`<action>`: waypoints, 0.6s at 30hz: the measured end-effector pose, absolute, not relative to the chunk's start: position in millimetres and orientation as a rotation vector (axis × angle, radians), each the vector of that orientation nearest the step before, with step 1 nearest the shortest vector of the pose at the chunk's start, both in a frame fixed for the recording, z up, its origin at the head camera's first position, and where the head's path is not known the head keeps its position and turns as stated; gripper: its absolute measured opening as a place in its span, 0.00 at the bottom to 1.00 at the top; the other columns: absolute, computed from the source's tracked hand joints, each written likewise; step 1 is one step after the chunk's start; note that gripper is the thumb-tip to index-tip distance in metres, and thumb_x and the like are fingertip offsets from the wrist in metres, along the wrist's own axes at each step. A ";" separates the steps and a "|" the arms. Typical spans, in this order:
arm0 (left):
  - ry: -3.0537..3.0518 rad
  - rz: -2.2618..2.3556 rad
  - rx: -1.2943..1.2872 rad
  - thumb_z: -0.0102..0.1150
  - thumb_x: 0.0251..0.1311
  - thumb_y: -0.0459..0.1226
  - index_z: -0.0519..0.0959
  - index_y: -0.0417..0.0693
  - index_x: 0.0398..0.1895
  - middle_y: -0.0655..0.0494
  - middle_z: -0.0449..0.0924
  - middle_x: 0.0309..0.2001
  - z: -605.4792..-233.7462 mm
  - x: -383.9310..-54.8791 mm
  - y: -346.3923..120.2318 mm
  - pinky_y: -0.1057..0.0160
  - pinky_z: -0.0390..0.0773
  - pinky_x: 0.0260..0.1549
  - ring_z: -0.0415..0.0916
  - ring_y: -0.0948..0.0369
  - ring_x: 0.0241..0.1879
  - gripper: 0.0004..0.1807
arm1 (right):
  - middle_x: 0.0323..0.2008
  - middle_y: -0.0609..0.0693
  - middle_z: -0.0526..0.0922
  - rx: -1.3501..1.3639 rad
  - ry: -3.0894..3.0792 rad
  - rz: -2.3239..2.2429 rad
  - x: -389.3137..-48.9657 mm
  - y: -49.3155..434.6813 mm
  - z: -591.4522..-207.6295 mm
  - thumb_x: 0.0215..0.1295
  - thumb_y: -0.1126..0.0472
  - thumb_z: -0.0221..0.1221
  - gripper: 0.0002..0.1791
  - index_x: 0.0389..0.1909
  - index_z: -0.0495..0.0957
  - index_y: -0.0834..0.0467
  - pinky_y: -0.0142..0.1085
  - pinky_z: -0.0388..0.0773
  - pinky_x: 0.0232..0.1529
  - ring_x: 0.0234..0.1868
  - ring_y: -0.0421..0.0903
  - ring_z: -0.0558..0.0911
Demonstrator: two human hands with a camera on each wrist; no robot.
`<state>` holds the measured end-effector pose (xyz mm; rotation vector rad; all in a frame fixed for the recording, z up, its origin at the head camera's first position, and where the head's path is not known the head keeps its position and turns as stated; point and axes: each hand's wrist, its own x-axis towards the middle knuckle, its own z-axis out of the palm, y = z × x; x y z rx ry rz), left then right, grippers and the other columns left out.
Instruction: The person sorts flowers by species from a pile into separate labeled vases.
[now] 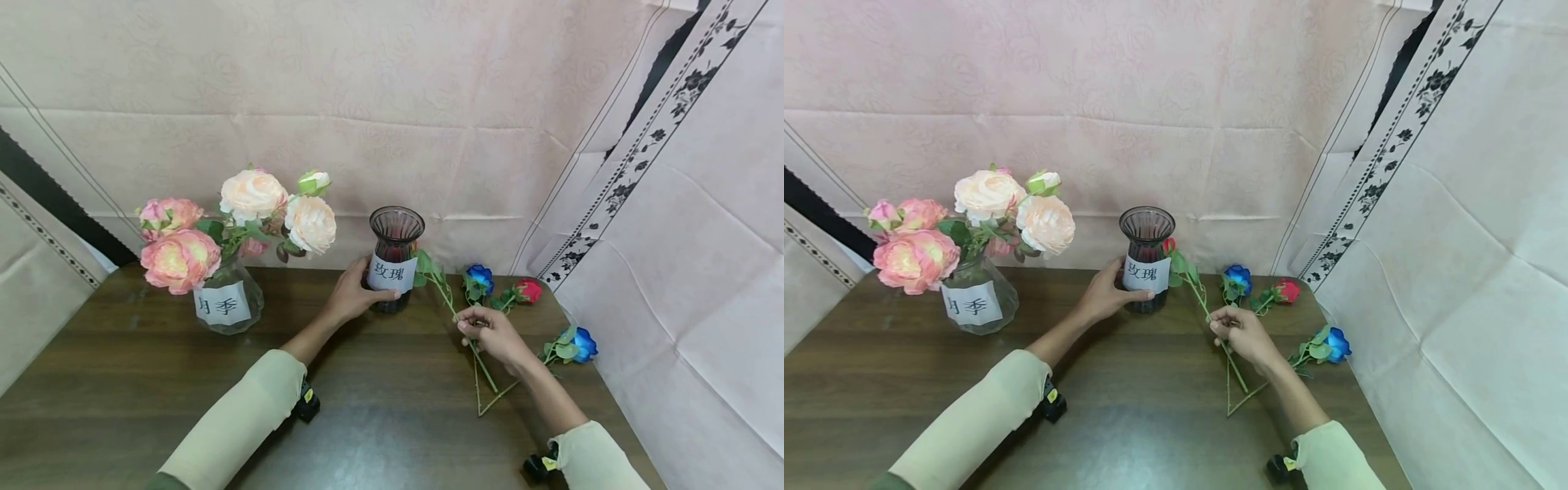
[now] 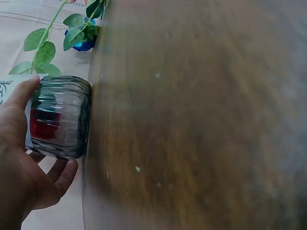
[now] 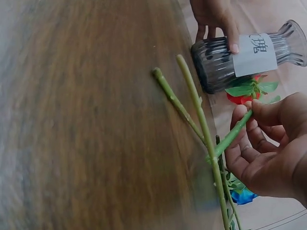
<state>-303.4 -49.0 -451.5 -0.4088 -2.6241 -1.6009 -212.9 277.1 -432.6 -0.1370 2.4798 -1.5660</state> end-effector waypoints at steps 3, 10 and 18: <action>-2.619 -1.578 -0.396 0.87 0.57 0.56 0.65 0.51 0.88 0.45 0.74 0.80 -451.2 -302.8 -49.3 0.37 0.75 0.78 0.73 0.44 0.79 0.60 | 0.50 0.59 0.83 -0.128 2.434 -1.578 -212.0 277.9 -430.6 0.85 0.61 0.61 0.17 0.65 0.81 0.69 0.34 0.82 0.38 0.42 0.46 0.87; -2.608 -1.560 -0.381 0.90 0.53 0.54 0.73 0.49 0.78 0.46 0.79 0.71 -449.2 -299.4 -51.3 0.39 0.81 0.73 0.79 0.45 0.71 0.52 | 0.54 0.62 0.85 -0.144 2.380 -1.602 -212.5 285.7 -428.6 0.84 0.64 0.60 0.17 0.64 0.77 0.72 0.35 0.84 0.39 0.42 0.45 0.87; -2.588 -1.563 -0.391 0.92 0.50 0.51 0.73 0.49 0.74 0.47 0.81 0.66 -447.8 -297.1 -50.5 0.41 0.83 0.71 0.81 0.46 0.67 0.50 | 0.49 0.51 0.86 -0.176 2.265 -1.745 -215.2 293.0 -415.8 0.86 0.63 0.60 0.13 0.62 0.77 0.66 0.36 0.86 0.44 0.43 0.43 0.88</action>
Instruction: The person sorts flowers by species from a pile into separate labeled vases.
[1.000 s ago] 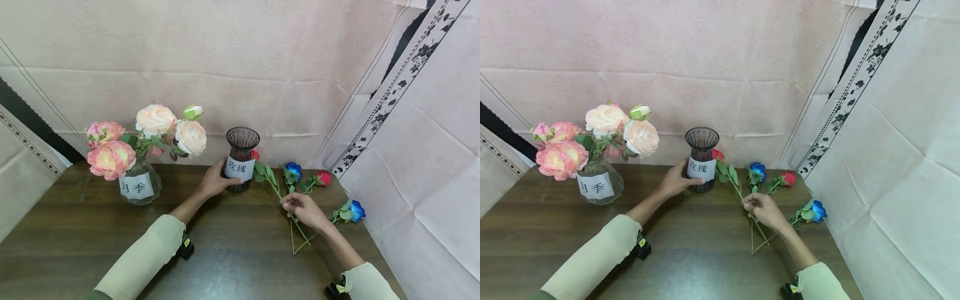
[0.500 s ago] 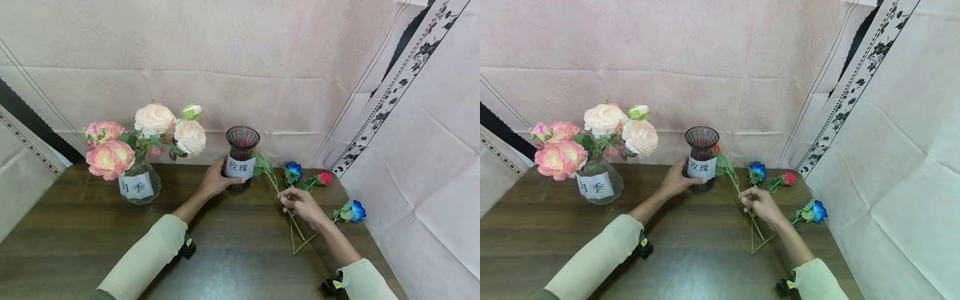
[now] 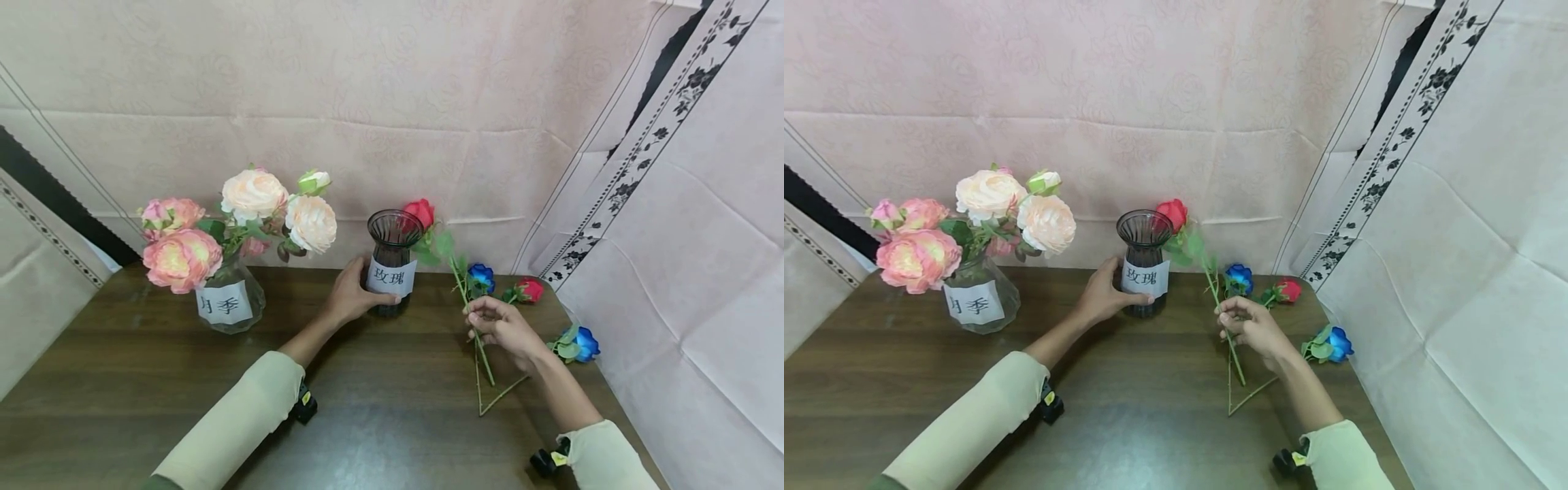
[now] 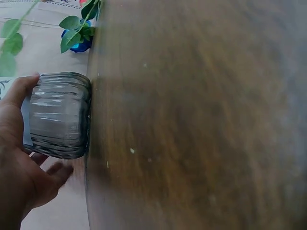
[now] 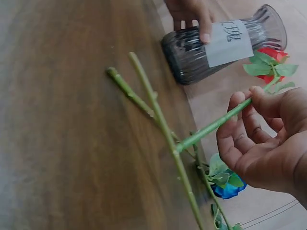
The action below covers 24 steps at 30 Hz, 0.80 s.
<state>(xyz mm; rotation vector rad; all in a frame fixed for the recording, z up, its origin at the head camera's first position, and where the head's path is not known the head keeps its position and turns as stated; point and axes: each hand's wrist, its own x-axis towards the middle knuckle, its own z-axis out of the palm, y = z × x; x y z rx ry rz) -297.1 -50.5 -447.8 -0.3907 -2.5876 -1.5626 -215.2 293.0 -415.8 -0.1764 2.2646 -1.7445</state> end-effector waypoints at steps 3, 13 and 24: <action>-2.596 -1.545 -0.393 0.92 0.49 0.50 0.73 0.46 0.72 0.45 0.80 0.65 -447.7 -296.9 -50.3 0.42 0.83 0.70 0.81 0.46 0.66 0.50 | 0.48 0.46 0.86 -0.194 2.223 -1.827 -216.0 294.7 -412.0 0.88 0.63 0.58 0.08 0.59 0.78 0.59 0.36 0.86 0.45 0.44 0.42 0.88; -2.610 -1.572 -0.430 0.91 0.53 0.48 0.70 0.46 0.76 0.44 0.80 0.68 -446.6 -296.8 -49.8 0.41 0.84 0.70 0.82 0.44 0.67 0.51 | 0.47 0.43 0.88 -0.296 2.093 -2.145 -218.5 289.2 -415.0 0.89 0.60 0.57 0.03 0.55 0.78 0.52 0.36 0.90 0.47 0.46 0.41 0.90; -2.657 -1.559 -0.409 0.90 0.55 0.50 0.66 0.45 0.81 0.42 0.83 0.70 -446.3 -294.8 -50.7 0.41 0.83 0.71 0.83 0.43 0.68 0.56 | 0.43 0.45 0.94 -0.285 1.942 -2.589 -226.7 264.8 -426.3 0.87 0.65 0.58 0.03 0.54 0.78 0.56 0.36 0.93 0.48 0.45 0.42 0.93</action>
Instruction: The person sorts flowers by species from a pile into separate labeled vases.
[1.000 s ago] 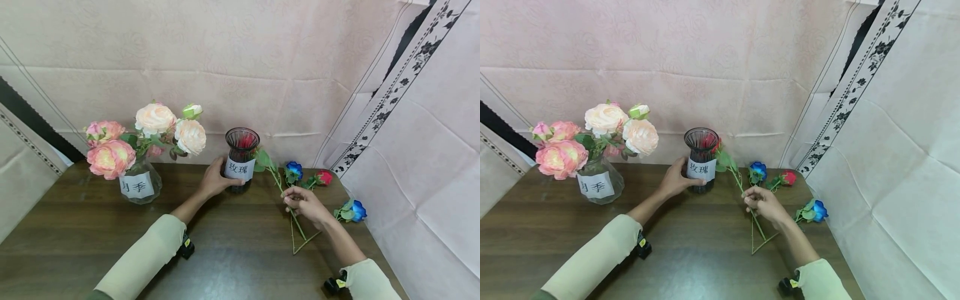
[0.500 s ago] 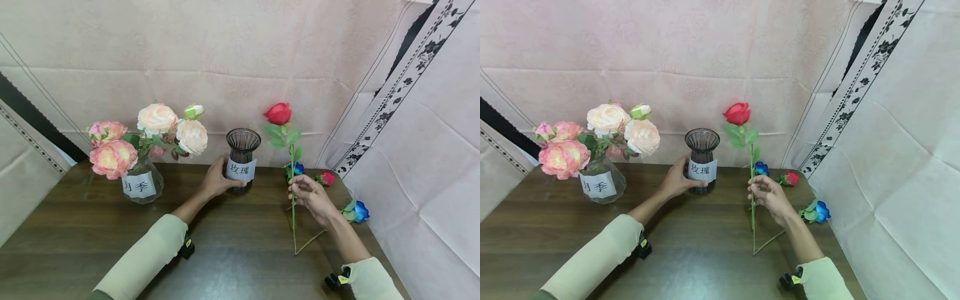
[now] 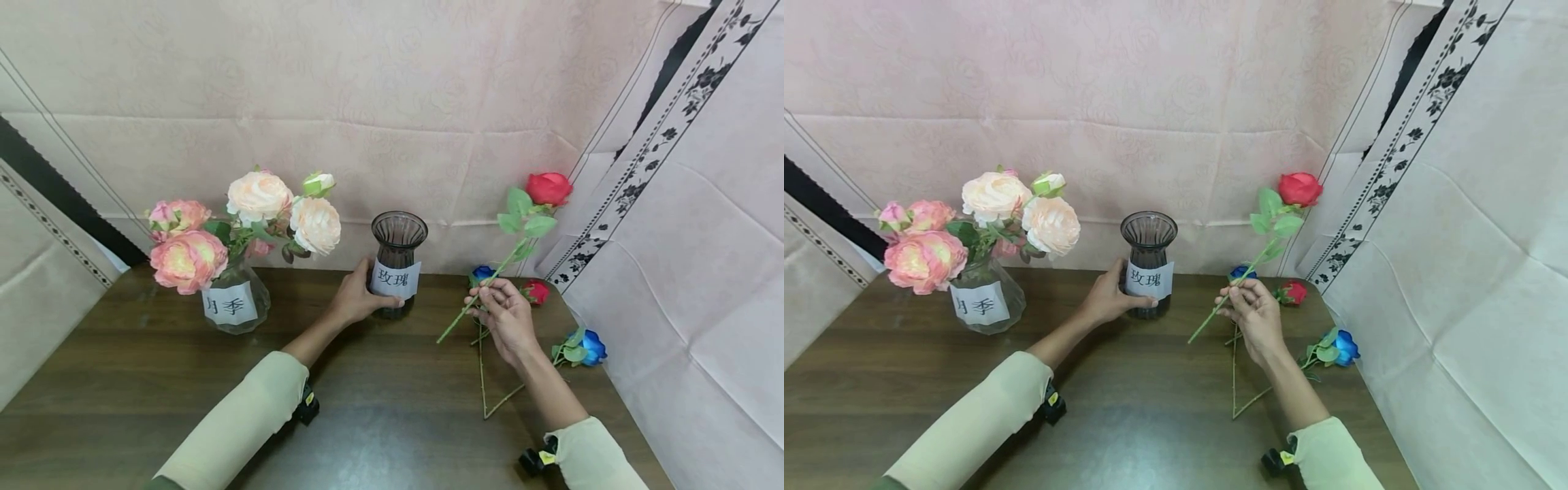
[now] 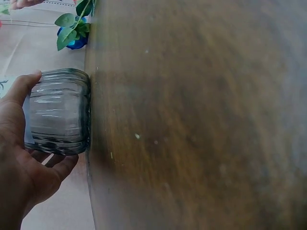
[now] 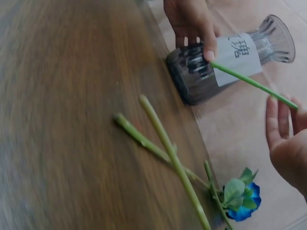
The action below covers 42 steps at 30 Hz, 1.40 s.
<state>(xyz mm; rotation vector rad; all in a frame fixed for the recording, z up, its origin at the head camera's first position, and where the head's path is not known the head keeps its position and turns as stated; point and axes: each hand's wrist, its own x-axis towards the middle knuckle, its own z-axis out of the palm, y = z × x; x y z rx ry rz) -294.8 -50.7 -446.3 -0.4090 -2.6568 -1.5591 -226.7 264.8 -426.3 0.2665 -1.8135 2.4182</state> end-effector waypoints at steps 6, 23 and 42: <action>-2.678 -1.540 -0.426 0.89 0.55 0.52 0.67 0.46 0.85 0.42 0.83 0.72 -445.9 -293.8 -51.4 0.41 0.83 0.72 0.83 0.43 0.70 0.57 | 0.42 0.49 0.94 0.162 -1.514 2.449 -230.6 250.4 -426.3 0.84 0.66 0.61 0.03 0.51 0.80 0.59 0.39 0.94 0.53 0.45 0.45 0.94; -2.668 -1.587 -0.434 0.89 0.56 0.51 0.70 0.44 0.83 0.42 0.84 0.72 -450.6 -294.4 -48.6 0.40 0.84 0.71 0.84 0.43 0.69 0.55 | 0.38 0.58 0.93 0.064 -0.945 2.494 -239.9 229.0 -392.5 0.80 0.67 0.63 0.04 0.46 0.78 0.64 0.44 0.95 0.53 0.42 0.53 0.95; -2.658 -1.577 -0.402 0.90 0.54 0.51 0.72 0.42 0.80 0.41 0.85 0.70 -448.3 -296.4 -51.6 0.40 0.84 0.70 0.84 0.43 0.69 0.54 | 0.42 0.56 0.91 0.121 -0.807 2.491 -261.3 200.2 -341.0 0.77 0.63 0.65 0.06 0.46 0.80 0.61 0.45 0.93 0.59 0.47 0.53 0.93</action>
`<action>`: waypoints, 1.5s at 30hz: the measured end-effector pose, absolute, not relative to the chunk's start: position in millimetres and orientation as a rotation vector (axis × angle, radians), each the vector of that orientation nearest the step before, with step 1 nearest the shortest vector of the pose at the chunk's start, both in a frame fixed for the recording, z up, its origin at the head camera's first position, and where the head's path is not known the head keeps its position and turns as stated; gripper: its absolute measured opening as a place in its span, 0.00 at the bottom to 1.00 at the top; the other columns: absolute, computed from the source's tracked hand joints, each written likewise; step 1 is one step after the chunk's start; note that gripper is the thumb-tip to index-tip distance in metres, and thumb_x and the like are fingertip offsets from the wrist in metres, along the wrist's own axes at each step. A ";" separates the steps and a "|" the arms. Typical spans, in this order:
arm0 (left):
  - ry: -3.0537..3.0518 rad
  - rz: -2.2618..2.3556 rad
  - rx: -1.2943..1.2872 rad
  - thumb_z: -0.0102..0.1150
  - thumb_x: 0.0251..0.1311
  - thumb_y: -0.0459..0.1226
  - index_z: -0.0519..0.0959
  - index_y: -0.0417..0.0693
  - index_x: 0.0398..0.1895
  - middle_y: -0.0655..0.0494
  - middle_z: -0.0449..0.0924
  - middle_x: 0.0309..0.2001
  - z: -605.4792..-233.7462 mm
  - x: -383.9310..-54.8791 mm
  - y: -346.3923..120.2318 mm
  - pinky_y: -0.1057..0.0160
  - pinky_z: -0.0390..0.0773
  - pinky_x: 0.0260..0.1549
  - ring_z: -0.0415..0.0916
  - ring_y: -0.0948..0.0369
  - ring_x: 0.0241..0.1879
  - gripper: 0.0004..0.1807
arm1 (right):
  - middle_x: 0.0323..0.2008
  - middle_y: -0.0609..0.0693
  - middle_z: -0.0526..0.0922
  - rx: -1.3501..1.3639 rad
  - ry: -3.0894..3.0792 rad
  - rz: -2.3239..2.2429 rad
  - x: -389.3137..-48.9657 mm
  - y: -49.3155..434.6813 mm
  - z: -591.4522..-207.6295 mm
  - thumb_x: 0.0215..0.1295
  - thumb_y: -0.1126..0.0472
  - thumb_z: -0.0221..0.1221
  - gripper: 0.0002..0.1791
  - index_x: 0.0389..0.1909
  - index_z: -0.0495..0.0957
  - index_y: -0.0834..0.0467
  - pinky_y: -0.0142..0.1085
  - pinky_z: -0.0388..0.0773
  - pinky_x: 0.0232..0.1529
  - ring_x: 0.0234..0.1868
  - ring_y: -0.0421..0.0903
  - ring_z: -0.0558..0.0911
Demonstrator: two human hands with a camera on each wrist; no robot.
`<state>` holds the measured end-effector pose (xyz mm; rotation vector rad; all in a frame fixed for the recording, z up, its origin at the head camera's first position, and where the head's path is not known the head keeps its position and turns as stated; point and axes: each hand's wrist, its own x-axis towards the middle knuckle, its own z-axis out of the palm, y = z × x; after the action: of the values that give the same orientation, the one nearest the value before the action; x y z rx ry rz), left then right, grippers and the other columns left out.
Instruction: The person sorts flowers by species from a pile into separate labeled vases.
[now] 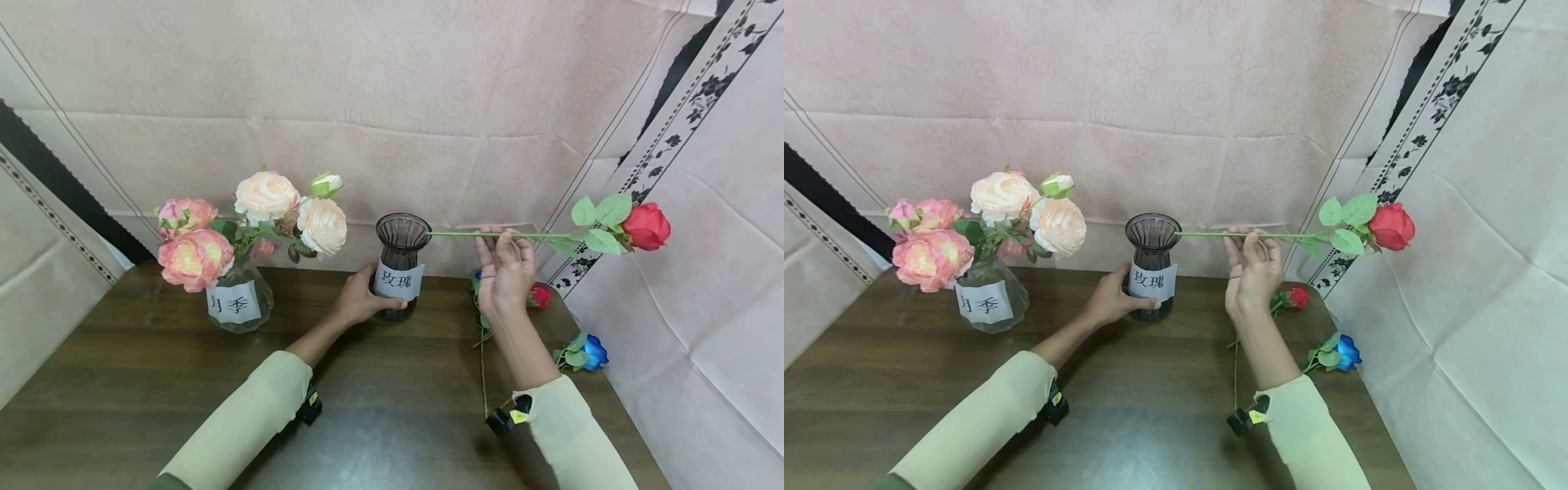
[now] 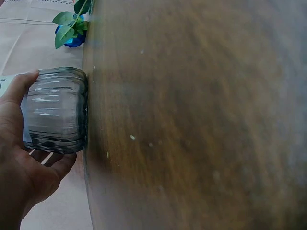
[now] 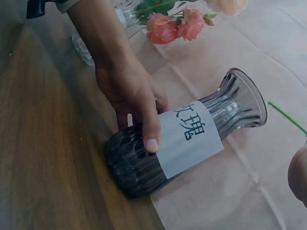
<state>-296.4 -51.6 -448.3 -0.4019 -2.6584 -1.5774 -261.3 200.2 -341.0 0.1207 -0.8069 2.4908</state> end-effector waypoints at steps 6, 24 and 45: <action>-2.656 -1.576 -0.407 0.90 0.54 0.51 0.71 0.43 0.81 0.41 0.85 0.70 -447.8 -295.6 -51.7 0.41 0.84 0.70 0.84 0.44 0.69 0.54 | 0.42 0.54 0.91 0.102 -0.912 2.468 -268.5 182.3 -338.2 0.79 0.64 0.65 0.03 0.47 0.81 0.59 0.44 0.92 0.60 0.48 0.51 0.93; -2.653 -1.564 -0.388 0.90 0.54 0.51 0.73 0.45 0.79 0.43 0.86 0.69 -447.1 -295.4 -54.1 0.42 0.85 0.68 0.85 0.45 0.67 0.52 | 0.43 0.50 0.93 0.236 -1.282 2.210 -280.3 144.7 -341.7 0.84 0.64 0.62 0.18 0.63 0.77 0.75 0.37 0.92 0.56 0.47 0.46 0.93; -2.640 -1.579 -0.400 0.90 0.53 0.52 0.74 0.47 0.80 0.45 0.88 0.67 -450.7 -296.6 -52.6 0.42 0.86 0.67 0.86 0.46 0.65 0.53 | 0.59 0.60 0.92 0.120 -1.658 1.986 -273.7 126.6 -352.8 0.83 0.59 0.67 0.15 0.57 0.90 0.66 0.33 0.83 0.63 0.53 0.38 0.86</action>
<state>-296.6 -52.6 -450.7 -0.3996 -2.6396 -1.5789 -273.7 126.6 -352.8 0.1196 -1.6583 1.9865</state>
